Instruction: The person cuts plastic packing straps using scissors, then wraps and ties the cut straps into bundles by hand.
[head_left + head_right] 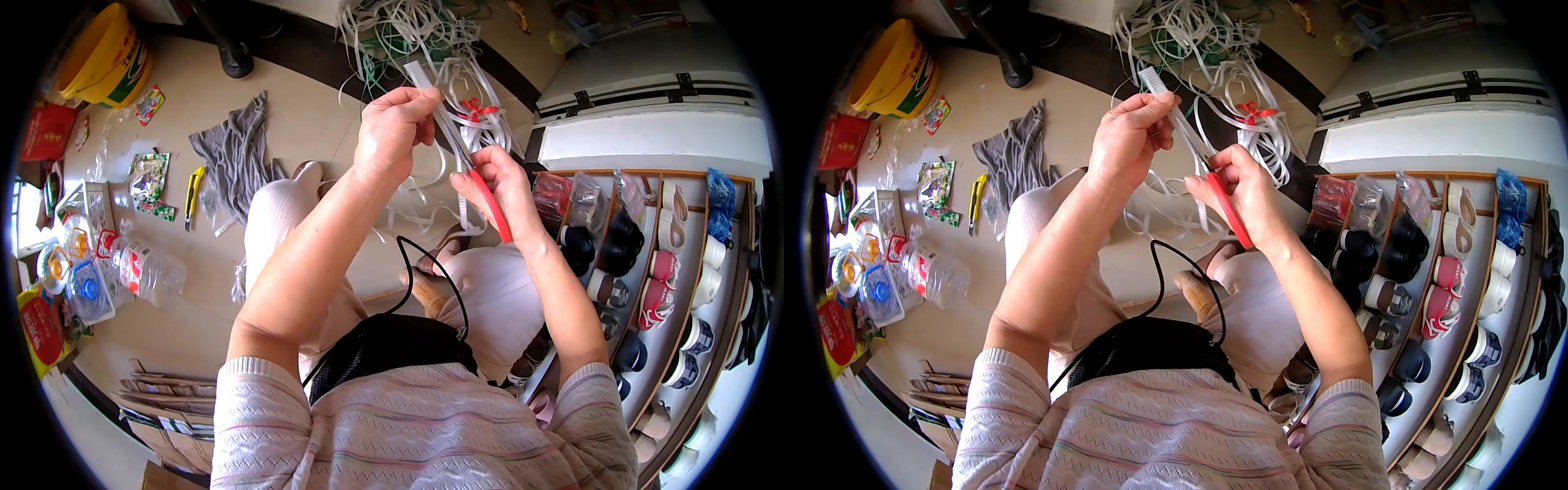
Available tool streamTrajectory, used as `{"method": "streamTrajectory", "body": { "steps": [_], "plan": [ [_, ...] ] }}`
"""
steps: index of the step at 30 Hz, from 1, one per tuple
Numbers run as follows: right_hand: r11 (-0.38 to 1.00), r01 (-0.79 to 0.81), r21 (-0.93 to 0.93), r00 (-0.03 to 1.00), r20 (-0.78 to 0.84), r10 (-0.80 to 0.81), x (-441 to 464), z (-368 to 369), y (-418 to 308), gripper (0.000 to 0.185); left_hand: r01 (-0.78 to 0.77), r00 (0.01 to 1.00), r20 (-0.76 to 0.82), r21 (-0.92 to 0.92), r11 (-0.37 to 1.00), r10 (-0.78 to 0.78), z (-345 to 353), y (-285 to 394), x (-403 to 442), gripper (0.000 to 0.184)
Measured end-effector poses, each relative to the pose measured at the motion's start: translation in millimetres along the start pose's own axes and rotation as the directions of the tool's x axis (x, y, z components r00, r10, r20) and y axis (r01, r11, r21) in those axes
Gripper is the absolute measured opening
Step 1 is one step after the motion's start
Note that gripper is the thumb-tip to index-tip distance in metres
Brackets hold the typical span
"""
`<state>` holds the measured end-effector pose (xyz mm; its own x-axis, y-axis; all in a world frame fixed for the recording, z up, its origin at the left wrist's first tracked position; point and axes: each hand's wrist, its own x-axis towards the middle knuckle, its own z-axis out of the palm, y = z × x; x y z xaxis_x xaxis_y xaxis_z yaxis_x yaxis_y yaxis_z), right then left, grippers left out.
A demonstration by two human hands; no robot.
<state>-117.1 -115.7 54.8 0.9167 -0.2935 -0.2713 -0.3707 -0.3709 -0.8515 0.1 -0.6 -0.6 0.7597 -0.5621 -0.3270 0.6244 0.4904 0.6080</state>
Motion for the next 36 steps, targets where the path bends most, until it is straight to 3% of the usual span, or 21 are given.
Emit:
{"method": "streamTrajectory", "body": {
  "steps": [13, 16, 22, 28, 36],
  "plan": [
    [1.0, -0.007, -0.019, 1.0, 0.003, 0.007, -2.6, 1.3, 4.1, 0.032, -0.1, 0.993, -0.072, -0.063, 0.993, 0.096, -1.3, 10.0, 7.4, 0.012],
    [0.999, 0.023, -0.042, 1.0, -0.002, -0.023, 0.5, 0.1, 5.2, 0.033, -0.09, 0.996, -0.017, -0.061, 0.994, 0.089, -1.1, 3.4, 4.1, 0.011],
    [0.999, 0.025, -0.041, 1.0, 0.012, -0.025, 0.6, 0.9, 4.7, 0.031, -0.048, 0.998, -0.029, -0.033, 0.998, 0.047, -2.6, 5.9, 5.7, 0.011],
    [0.997, 0.067, -0.047, 0.998, 0.005, -0.067, 0.6, 2.7, 7.5, 0.029, -0.125, 0.989, -0.082, -0.02, 0.992, 0.123, -1.8, 9.9, 6.6, 0.013],
    [0.996, 0.075, -0.056, 0.997, 0.02, -0.074, 1.3, 0.6, 9.0, 0.027, -0.063, 0.996, -0.061, -0.028, 0.998, 0.061, -0.2, 6.5, 4.3, 0.012]
  ]
}}
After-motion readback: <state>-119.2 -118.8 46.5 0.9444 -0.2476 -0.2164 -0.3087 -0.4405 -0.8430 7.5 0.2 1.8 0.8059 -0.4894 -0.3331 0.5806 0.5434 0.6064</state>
